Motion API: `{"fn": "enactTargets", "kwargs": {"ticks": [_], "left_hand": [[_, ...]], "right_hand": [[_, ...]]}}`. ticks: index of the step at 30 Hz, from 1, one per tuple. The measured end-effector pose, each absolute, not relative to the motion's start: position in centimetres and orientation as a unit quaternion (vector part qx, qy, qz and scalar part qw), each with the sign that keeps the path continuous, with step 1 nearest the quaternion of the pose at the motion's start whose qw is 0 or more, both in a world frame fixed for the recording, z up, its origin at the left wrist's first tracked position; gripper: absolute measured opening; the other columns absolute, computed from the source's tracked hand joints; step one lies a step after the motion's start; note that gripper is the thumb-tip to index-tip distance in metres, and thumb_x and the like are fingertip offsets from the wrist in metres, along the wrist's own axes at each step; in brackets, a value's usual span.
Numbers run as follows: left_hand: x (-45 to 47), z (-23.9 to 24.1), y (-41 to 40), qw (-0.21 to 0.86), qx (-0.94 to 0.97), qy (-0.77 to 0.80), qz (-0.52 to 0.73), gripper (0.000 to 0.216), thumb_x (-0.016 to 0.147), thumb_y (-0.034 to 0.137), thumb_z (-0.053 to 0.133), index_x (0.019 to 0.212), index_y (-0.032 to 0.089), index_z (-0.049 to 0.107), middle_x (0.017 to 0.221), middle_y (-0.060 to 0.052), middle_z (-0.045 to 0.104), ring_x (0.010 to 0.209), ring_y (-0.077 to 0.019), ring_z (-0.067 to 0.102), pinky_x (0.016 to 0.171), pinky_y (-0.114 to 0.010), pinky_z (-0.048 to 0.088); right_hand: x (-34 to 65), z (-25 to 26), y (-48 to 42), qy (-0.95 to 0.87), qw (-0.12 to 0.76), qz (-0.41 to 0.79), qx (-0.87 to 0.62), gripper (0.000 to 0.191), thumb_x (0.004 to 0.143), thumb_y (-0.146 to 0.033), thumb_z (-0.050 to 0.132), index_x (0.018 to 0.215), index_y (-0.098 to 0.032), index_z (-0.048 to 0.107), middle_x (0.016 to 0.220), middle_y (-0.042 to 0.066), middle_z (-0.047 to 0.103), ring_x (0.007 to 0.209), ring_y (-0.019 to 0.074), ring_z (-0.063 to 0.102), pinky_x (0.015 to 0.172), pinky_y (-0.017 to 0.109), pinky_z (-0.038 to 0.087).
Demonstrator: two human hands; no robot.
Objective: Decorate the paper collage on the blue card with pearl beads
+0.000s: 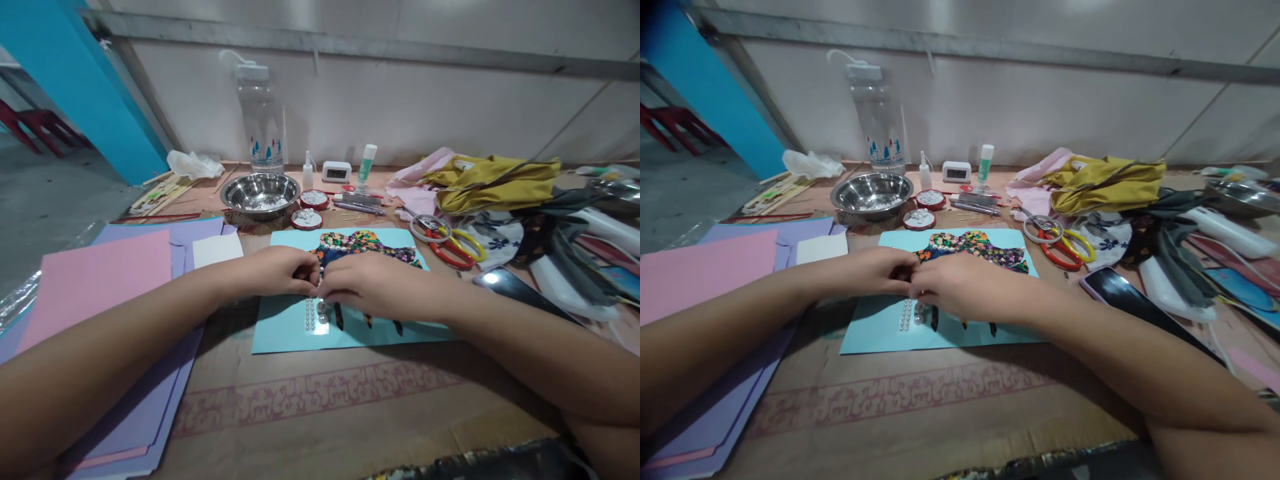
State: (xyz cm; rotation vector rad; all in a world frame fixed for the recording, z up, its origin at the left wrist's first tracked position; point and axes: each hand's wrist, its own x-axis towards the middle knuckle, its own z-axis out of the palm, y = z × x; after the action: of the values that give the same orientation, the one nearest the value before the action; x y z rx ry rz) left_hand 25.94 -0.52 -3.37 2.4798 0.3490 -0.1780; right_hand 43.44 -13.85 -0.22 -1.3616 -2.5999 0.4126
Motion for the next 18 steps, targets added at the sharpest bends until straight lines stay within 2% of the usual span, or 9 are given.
{"fn": "enactTargets", "kwargs": {"ticks": [5,11,18], "left_hand": [[26.0,-3.4,-0.3,0.323,0.933,0.138,-0.082,0.023,0.085,0.044,0.065,0.087,0.021,0.063,0.074,0.003,0.061,0.066,-0.0126,0.051,0.056,-0.024,0.031],[26.1,-3.1,-0.4,0.316,0.934,0.141,-0.089,0.024,0.084,0.045,0.065,0.088,0.021,0.065,0.077,0.002,0.062,0.067,-0.0128,0.051,0.058,-0.025,0.031],[26.2,-2.8,-0.7,0.311,0.937,0.14,-0.082,0.024,0.084,0.044,0.066,0.087,0.02,0.066,0.077,0.002,0.063,0.068,-0.0126,0.051,0.059,-0.025,0.032]], "right_hand": [[45.4,0.3,-11.5,-0.821,0.14,0.062,-0.549,0.02,0.094,-0.021,0.055,0.101,-0.021,0.074,0.097,0.004,0.075,0.088,0.0181,0.066,0.073,0.028,0.043],[46.4,0.1,-4.3,-0.799,0.054,-0.029,-0.598,0.026,0.092,-0.019,0.054,0.11,-0.019,0.073,0.109,0.009,0.074,0.092,0.0213,0.064,0.072,0.029,0.039],[46.8,-0.3,2.5,-0.816,0.039,0.06,-0.574,0.037,0.085,-0.017,0.06,0.119,-0.025,0.073,0.108,0.005,0.075,0.086,0.0179,0.062,0.069,0.027,0.037]]}}
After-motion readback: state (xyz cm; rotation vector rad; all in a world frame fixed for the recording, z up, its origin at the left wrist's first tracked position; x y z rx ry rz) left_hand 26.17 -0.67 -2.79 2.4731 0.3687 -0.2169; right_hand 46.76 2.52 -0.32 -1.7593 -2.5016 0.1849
